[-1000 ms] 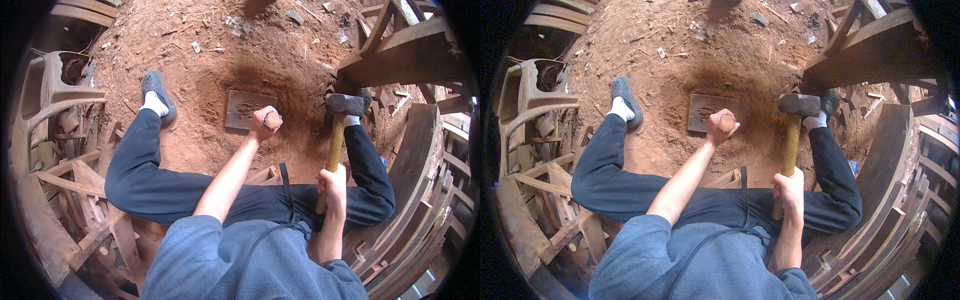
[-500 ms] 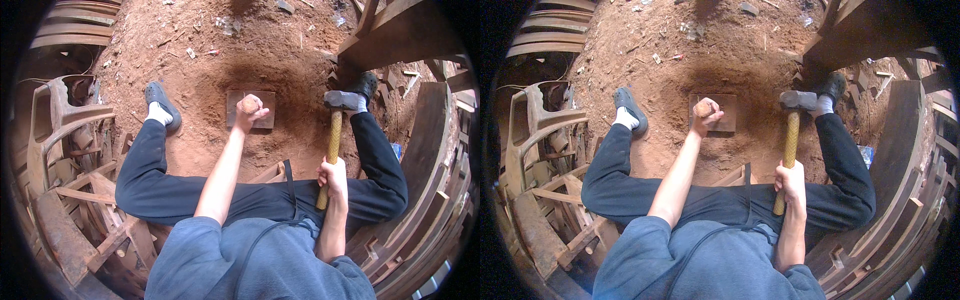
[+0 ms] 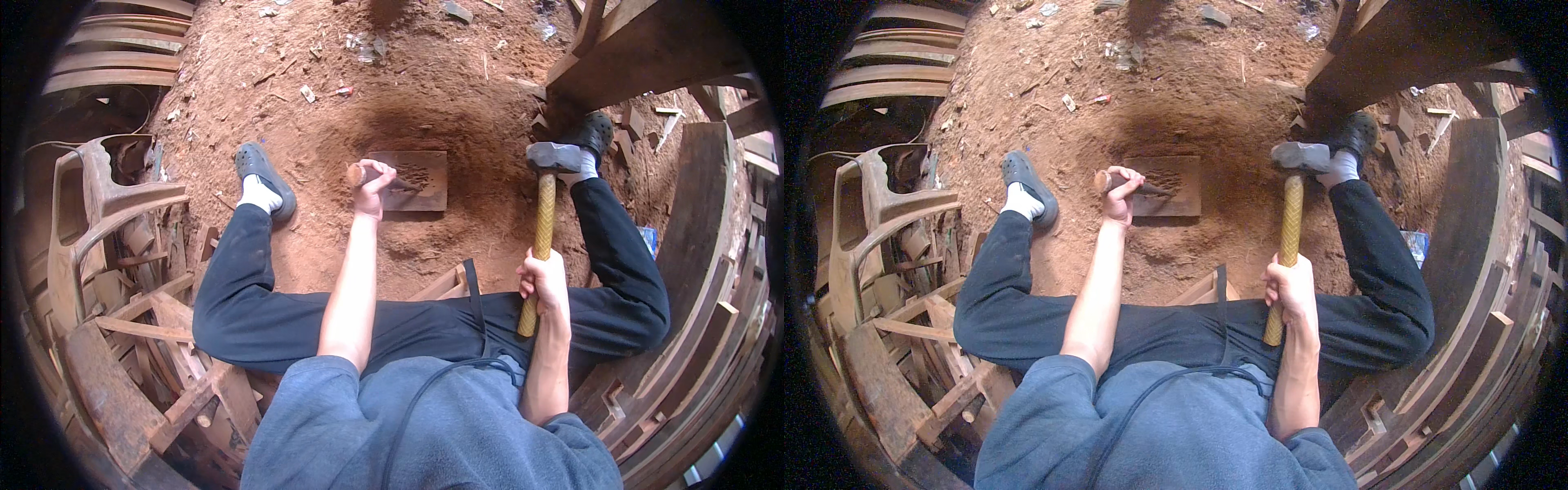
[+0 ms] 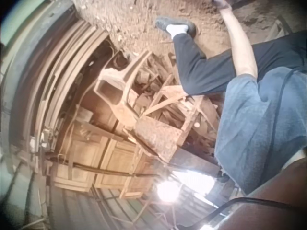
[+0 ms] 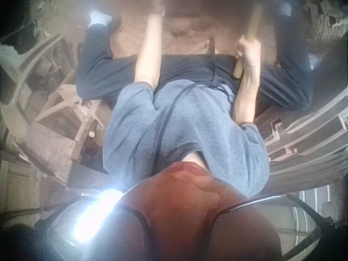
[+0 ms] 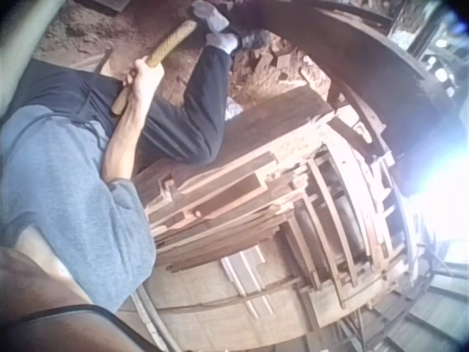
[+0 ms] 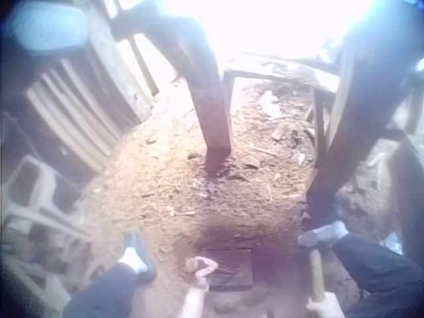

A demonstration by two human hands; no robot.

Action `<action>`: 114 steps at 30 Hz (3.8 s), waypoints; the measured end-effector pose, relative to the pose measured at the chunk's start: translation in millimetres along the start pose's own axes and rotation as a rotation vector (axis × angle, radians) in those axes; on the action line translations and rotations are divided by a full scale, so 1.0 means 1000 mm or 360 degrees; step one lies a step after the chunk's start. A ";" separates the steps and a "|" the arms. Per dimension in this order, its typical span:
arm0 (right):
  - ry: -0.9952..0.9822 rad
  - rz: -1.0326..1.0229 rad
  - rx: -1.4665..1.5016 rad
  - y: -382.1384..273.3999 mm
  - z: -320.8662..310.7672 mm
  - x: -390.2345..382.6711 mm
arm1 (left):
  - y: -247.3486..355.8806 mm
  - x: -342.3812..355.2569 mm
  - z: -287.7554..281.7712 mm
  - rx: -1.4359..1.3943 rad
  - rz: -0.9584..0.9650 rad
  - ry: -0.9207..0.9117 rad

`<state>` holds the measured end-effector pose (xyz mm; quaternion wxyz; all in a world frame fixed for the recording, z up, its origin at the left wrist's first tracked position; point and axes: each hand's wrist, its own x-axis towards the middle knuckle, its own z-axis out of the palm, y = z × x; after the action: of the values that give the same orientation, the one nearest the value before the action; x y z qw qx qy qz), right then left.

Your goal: The person sits on the ground and uses a hammer and chisel to carve a small wooden block. They repeatedly strike the chisel to remove wood shavings and shape the block.

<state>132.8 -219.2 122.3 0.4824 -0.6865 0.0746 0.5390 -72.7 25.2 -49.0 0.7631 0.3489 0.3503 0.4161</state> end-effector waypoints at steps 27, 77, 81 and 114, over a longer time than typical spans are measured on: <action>-0.0076 -0.0039 -0.0137 0.009 0.002 -0.005 | 0.019 -0.023 0.043 0.0672 0.0133 -0.0222; -0.0050 -0.0022 -0.0245 0.012 0.005 0.000 | 0.026 -0.013 0.007 0.0519 0.0348 0.0262; -0.0071 -0.0022 -0.0244 0.013 0.004 0.000 | 0.021 -0.010 0.003 0.0575 0.0332 0.0259; -0.0070 0.0005 -0.0296 0.013 0.005 0.000 | 0.025 -0.010 0.004 0.0805 0.0360 0.0232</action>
<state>121.1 -221.9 114.7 0.4173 -0.7161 0.0146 0.5593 -83.3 26.1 -24.6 0.5735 0.5341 0.4559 0.4220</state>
